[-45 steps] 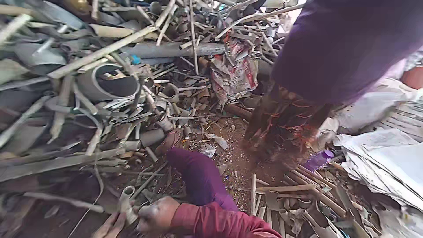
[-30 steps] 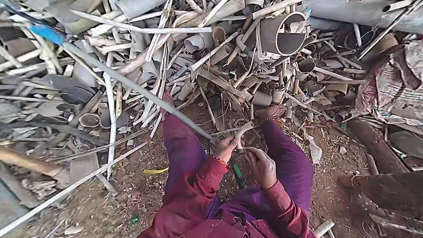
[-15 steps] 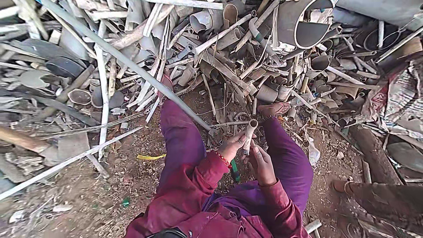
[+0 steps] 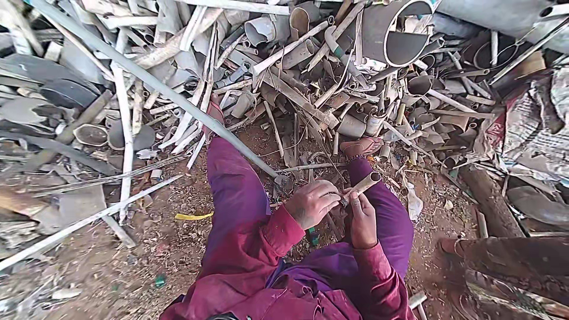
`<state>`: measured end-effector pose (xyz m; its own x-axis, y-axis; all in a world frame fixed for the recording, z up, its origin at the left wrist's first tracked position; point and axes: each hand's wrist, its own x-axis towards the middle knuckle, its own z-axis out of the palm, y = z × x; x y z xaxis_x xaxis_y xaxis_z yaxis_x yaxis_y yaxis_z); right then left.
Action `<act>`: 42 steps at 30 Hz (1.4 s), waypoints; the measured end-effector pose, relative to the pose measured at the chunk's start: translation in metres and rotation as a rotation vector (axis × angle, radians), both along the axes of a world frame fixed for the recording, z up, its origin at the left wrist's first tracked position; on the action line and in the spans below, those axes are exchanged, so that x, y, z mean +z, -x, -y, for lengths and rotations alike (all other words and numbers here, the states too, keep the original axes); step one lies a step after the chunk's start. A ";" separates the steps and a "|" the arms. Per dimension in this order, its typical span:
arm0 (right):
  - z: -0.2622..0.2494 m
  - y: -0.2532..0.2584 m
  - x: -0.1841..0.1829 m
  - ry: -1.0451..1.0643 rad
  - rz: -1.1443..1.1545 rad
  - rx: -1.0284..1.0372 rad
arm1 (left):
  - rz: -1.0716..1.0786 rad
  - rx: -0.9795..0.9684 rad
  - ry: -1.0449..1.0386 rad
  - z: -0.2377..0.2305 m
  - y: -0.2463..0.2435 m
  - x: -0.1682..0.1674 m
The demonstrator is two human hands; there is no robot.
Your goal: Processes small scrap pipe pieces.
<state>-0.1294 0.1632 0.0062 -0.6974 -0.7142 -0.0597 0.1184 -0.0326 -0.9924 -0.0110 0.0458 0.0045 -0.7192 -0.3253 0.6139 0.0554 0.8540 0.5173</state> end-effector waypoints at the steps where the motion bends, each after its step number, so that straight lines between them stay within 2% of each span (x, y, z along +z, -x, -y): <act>1: 0.000 0.000 0.001 0.000 -0.013 -0.004 | -0.031 -0.004 0.050 -0.002 0.002 -0.002; 7: 0.000 -0.002 -0.002 0.011 -0.051 0.006 | -0.146 0.040 0.217 -0.005 0.006 -0.008; 17: -0.001 -0.001 -0.009 -0.045 -0.138 0.019 | -0.027 0.008 0.299 -0.010 0.003 -0.008; 23: 0.001 0.000 -0.009 -0.082 -0.131 -0.014 | -0.072 0.046 0.322 -0.009 0.008 -0.013; 28: -0.002 0.006 -0.009 -0.048 -0.177 0.053 | -0.061 0.167 0.013 -0.026 0.011 -0.011; 35: 0.002 0.004 -0.010 -0.049 -0.246 0.082 | 0.050 0.379 -0.131 -0.041 0.014 -0.004; 38: -0.001 -0.003 -0.009 -0.034 -0.206 0.129 | 0.138 0.363 -0.383 -0.027 0.008 0.004; 42: 0.000 -0.014 -0.011 -0.028 -0.113 0.021 | 0.088 0.193 -0.476 -0.016 -0.002 0.009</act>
<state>-0.1154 0.1635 -0.0045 -0.6860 -0.7276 -0.0014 0.0058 -0.0035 -1.0000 -0.0094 0.0617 0.0135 -0.6609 -0.6854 0.3057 -0.1407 0.5133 0.8466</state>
